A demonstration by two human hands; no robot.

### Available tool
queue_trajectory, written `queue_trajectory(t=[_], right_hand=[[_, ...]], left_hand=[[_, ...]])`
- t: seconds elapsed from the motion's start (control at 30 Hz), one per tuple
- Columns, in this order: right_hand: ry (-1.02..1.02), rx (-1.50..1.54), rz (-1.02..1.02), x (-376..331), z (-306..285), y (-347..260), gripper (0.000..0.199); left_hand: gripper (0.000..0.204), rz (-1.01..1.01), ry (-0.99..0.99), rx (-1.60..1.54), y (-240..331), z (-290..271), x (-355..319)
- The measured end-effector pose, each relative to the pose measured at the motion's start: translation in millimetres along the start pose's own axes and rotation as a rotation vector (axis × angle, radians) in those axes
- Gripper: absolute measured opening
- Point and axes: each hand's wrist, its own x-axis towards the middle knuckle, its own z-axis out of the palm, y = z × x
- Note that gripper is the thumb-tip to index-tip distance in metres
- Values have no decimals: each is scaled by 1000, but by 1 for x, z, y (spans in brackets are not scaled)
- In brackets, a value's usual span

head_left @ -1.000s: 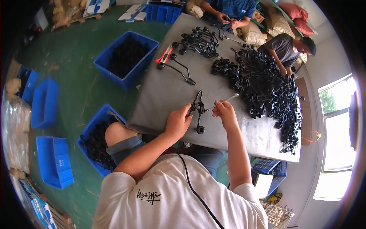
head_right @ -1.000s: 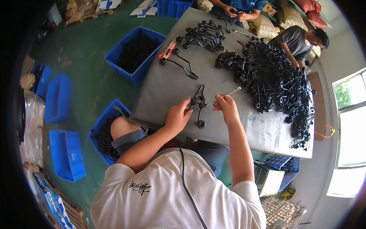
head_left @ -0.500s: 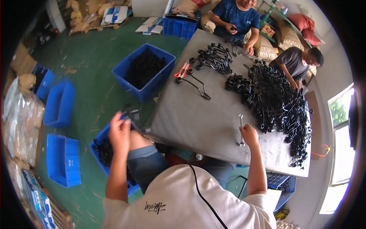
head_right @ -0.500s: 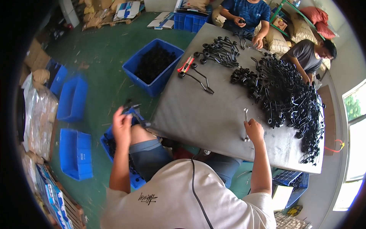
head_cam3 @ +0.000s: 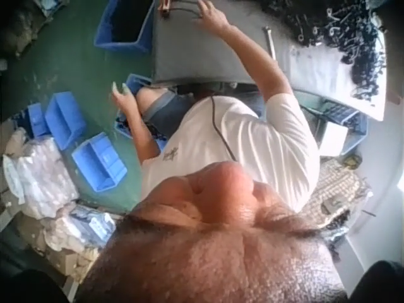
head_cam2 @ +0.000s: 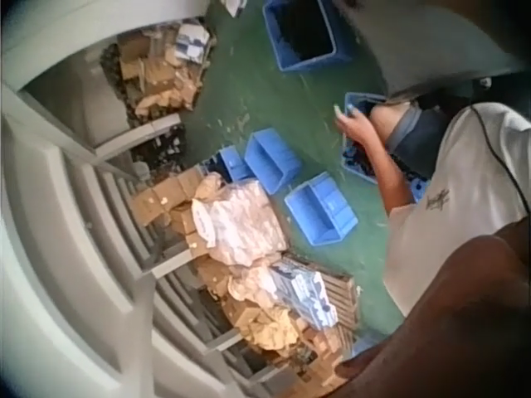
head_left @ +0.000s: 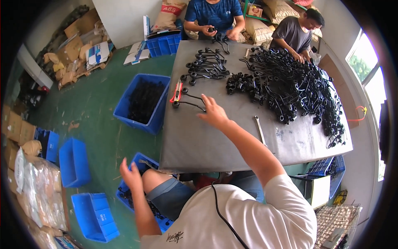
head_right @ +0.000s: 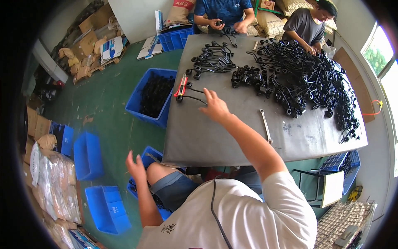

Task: Assembling small black mechanical components at a workshop table.

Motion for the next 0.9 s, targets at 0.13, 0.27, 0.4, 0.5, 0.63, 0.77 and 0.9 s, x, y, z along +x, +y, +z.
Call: queue_trajectory(t=[0.13, 0.27, 0.4, 0.5, 0.63, 0.77, 0.9], right_hand=[[-92, -33, 19, 22, 29, 22, 69], [-200, 25, 34, -19, 0, 23, 66], [-333, 207, -240, -69, -45, 45, 59], [-54, 232, 6, -66, -77, 81, 47], [477, -274, 389, -23, -94, 155, 46], [252, -263, 516, -12, -93, 194, 48], [323, -101, 503, -29, -90, 173, 35]], left_hand=[[47, 422, -130, -248, 134, 23, 22], [55, 593, -164, -276, 179, 37, 6], [74, 761, -323, -171, 210, 54, -1], [81, 853, -434, -152, 231, 75, 0], [74, 931, -628, -85, 248, 114, -3], [66, 896, -707, -13, 252, 124, -10], [71, 664, -663, 42, 242, 113, -20]])
